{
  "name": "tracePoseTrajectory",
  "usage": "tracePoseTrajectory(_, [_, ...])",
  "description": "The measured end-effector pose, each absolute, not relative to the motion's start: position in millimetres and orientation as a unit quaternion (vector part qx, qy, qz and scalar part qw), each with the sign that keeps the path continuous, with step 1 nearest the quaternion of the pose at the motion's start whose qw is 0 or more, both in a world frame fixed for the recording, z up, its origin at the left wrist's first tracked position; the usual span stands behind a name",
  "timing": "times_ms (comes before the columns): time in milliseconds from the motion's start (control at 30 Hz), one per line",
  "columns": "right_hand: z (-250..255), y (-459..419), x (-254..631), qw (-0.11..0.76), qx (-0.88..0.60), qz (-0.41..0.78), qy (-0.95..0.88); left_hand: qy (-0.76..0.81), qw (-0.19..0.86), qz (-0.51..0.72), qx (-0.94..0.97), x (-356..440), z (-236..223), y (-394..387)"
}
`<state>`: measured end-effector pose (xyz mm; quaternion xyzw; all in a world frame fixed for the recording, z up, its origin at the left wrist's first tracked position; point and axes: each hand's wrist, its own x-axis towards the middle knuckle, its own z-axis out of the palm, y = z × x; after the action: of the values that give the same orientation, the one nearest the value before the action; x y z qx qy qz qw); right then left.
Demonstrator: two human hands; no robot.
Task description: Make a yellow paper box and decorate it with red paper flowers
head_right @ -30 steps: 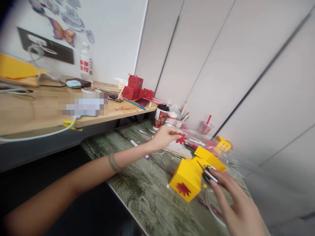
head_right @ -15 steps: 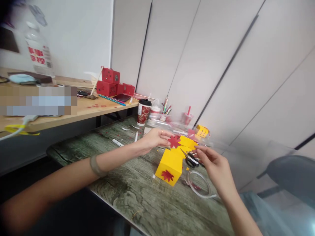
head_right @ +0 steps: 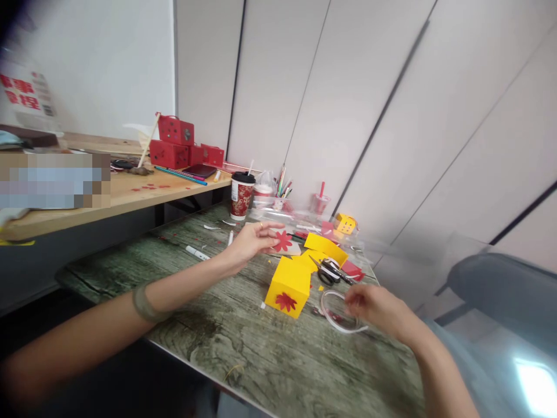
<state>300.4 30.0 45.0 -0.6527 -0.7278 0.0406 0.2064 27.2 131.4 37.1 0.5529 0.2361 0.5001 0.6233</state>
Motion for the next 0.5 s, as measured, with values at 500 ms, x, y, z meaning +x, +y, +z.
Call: tracePoseTrajectory(500, [73.4,20.7,281.1,0.321,-0.624,0.255,-0.665,0.262,0.467,0.597,0.598,26.1,32.4,126.3])
